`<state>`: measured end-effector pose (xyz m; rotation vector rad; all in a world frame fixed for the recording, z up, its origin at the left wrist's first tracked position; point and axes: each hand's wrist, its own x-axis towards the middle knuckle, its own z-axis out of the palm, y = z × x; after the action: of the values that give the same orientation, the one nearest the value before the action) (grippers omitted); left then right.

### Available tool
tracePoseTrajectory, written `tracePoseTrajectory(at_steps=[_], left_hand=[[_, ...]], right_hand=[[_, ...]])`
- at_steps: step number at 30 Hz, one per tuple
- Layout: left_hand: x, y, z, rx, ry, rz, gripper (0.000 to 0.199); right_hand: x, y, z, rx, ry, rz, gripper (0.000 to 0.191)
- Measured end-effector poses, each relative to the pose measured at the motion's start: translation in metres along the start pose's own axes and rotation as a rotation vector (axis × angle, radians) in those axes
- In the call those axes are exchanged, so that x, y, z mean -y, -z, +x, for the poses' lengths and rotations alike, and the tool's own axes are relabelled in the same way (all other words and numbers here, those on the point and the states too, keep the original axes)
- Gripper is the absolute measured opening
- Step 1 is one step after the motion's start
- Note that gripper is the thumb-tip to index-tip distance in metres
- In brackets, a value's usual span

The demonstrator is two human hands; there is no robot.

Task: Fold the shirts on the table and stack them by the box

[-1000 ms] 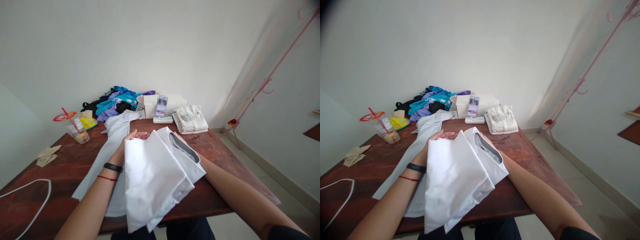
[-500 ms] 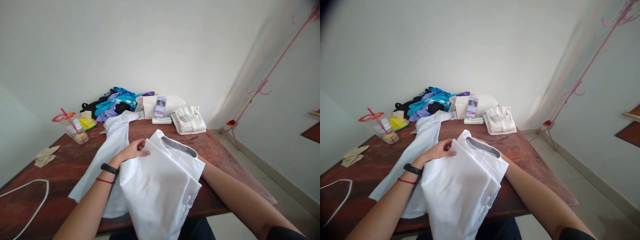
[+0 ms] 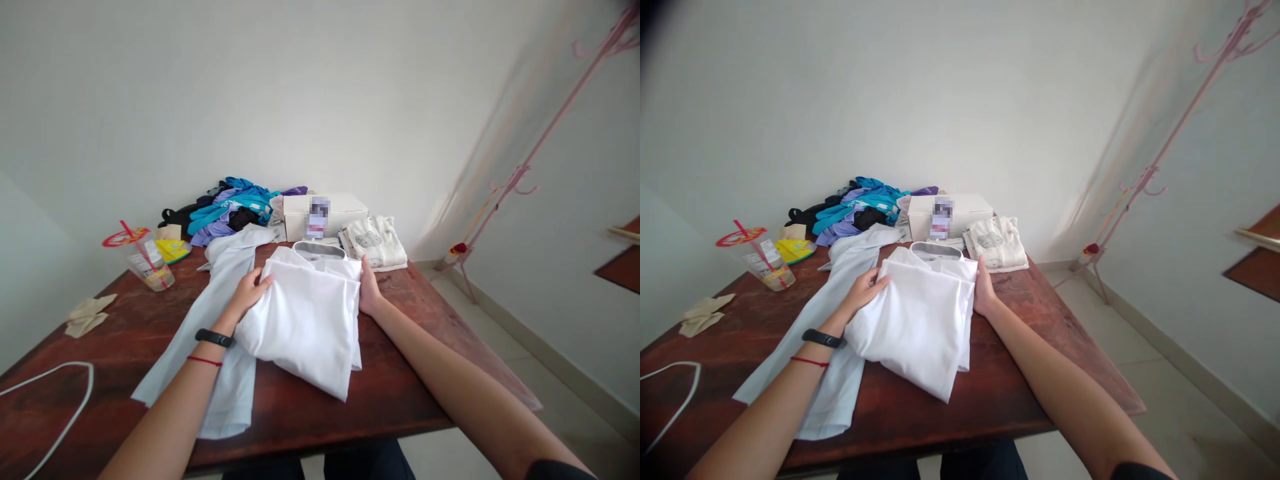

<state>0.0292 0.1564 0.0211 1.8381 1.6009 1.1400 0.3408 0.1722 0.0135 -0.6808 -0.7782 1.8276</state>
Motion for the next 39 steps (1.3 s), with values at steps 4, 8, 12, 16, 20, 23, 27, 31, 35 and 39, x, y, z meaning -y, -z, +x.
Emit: tracePoseTrajectory(at_steps=[4, 8, 12, 16, 20, 23, 27, 31, 35, 39], left_hand=[[0.006, 0.006, 0.002, -0.080, 0.025, 0.132, 0.036], [0.002, 0.009, -0.001, -0.147, -0.045, 0.177, 0.050], [-0.002, 0.005, -0.004, -0.034, -0.036, 0.088, 0.053], [-0.011, 0.001, -0.006, 0.005, 0.017, 0.027, 0.070], [-0.034, 0.008, -0.013, 0.048, 0.001, -0.136, 0.067], [-0.045, 0.022, -0.026, 0.219, 0.057, -0.437, 0.067], [-0.029, 0.045, -0.046, 0.417, 0.145, -0.749, 0.083], [-0.004, 0.057, -0.046, 0.477, 0.242, -0.752, 0.110], [-0.011, 0.051, -0.037, 0.528, 0.277, -0.805, 0.116], [-0.033, 0.029, -0.039, 0.671, 0.320, -0.857, 0.090]], right_hand=[[-0.005, 0.007, 0.006, -0.112, 0.002, -0.075, 0.058], [-0.010, 0.010, 0.013, -0.197, -0.058, -0.066, 0.034], [-0.007, 0.010, 0.013, -0.164, -0.079, -0.036, 0.037], [-0.003, 0.007, 0.008, -0.165, -0.100, 0.000, 0.035], [-0.002, 0.006, 0.006, -0.166, -0.093, 0.006, 0.032], [-0.004, 0.007, 0.006, -0.135, -0.058, 0.002, 0.031], [-0.006, 0.010, 0.008, -0.070, -0.025, 0.005, 0.030], [-0.007, 0.014, 0.011, -0.076, -0.034, 0.015, 0.029], [-0.008, 0.013, 0.010, -0.122, -0.020, -0.031, 0.028], [-0.010, 0.005, -0.003, 0.043, 0.092, -0.167, 0.027]])
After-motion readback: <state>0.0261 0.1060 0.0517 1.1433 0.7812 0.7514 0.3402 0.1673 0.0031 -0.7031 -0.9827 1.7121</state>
